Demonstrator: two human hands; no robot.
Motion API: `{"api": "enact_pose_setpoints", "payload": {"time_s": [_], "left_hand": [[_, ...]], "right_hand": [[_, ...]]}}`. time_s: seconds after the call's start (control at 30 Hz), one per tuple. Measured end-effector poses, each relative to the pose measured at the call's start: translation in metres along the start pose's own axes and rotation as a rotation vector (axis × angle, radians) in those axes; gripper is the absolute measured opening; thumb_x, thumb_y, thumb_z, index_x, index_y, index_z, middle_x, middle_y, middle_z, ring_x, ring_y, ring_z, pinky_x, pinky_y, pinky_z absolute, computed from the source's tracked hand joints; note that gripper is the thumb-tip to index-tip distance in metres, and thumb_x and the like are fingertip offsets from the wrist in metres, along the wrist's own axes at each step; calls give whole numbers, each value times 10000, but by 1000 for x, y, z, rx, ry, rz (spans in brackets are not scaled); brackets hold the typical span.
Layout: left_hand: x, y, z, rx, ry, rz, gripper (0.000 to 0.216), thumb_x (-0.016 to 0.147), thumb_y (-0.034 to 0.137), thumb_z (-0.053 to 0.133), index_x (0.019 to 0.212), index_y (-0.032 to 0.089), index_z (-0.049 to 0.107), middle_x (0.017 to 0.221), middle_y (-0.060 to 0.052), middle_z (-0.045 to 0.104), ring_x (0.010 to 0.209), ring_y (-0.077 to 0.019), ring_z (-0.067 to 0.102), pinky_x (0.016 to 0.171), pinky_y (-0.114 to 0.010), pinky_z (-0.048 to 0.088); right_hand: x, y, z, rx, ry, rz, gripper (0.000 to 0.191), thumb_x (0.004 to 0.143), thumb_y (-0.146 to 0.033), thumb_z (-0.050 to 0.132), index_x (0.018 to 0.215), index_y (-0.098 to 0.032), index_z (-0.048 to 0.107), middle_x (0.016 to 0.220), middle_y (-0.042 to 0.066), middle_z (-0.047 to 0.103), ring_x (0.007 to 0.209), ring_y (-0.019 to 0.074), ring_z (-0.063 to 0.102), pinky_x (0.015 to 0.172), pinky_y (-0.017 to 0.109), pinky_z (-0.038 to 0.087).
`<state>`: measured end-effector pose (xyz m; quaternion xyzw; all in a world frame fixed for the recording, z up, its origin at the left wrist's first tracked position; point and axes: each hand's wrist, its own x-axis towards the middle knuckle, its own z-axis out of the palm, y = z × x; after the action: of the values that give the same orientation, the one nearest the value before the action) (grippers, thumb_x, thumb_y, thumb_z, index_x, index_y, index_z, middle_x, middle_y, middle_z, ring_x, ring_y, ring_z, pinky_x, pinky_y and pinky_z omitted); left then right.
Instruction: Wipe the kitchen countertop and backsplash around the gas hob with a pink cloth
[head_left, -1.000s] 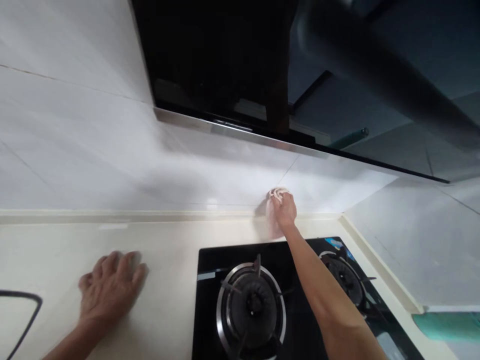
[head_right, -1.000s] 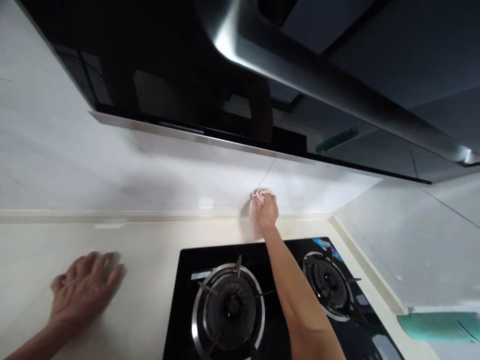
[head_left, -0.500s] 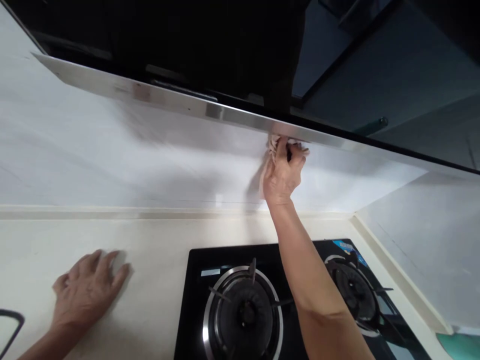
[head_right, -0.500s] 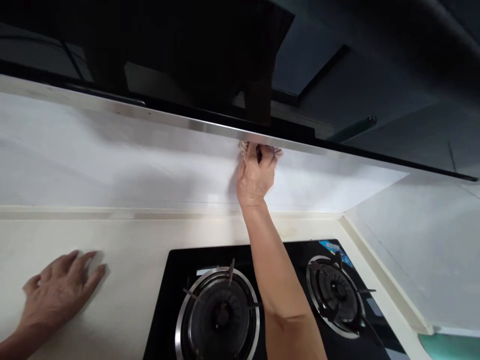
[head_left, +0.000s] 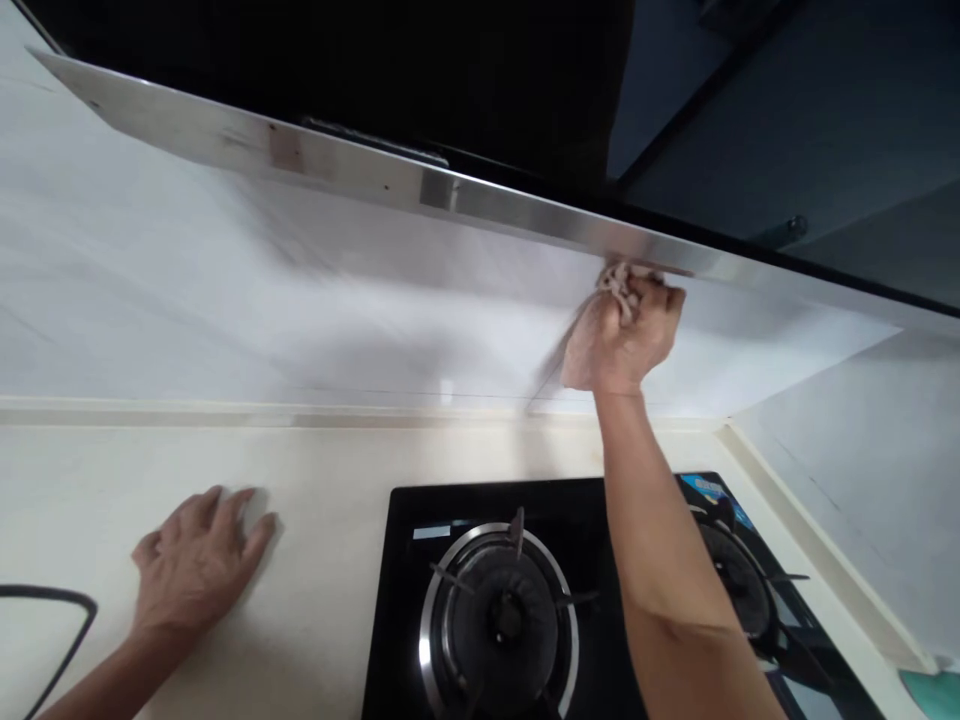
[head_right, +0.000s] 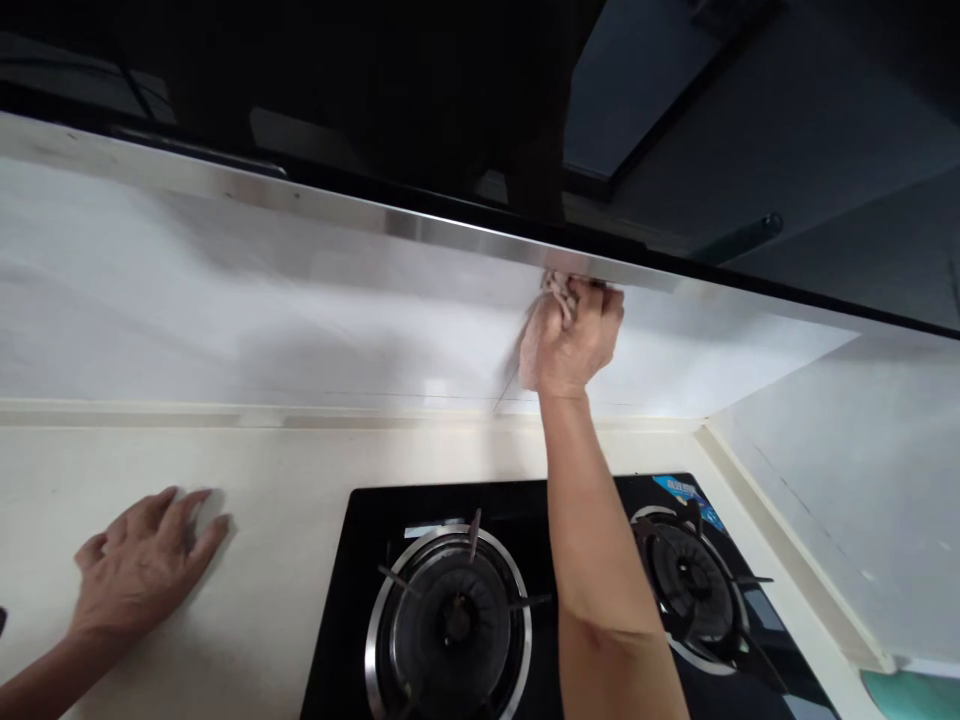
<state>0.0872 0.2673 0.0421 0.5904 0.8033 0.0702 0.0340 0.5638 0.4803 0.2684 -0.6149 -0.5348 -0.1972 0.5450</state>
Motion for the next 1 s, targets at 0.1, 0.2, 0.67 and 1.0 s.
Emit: {"api": "enact_pose_setpoints", "payload": {"time_s": [0.1,0.2,0.67,1.0], "left_hand": [[1,0,1,7,-2,-12,690,1059,621,197,1499,203,524,1624,-214,412,1534,-399,368,1256,-621,279],[0,0,-1,5,4,-16,687,1059,611,210,1493,193,540,1623,-225,420,1531,-400,374,1254,-629,281],[-1,2,-1,-13,8,-7,712,1047,616,202,1477,168,551,1619,-237,418,1533,-421,373,1257,-644,279],[-1,3,-4,-8,-4,-30,713,1047,630,189,1502,200,532,1627,-220,420,1549,-403,358,1268,-634,270]], "right_hand": [[-77,23,16,-54,-102,109,201,979,-329,539,1114,-217,637,1184,124,604,1183,276,575,1068,448,503],[-150,54,17,-92,-484,217,133,935,-352,572,967,-237,631,1079,86,639,1080,260,598,959,403,534],[-136,51,25,-46,-345,90,178,978,-378,544,937,-240,650,1100,107,643,1147,269,598,993,404,529],[-116,166,-30,-148,-289,529,401,913,-485,541,1166,-201,669,1111,135,709,1077,307,658,976,454,540]]}}
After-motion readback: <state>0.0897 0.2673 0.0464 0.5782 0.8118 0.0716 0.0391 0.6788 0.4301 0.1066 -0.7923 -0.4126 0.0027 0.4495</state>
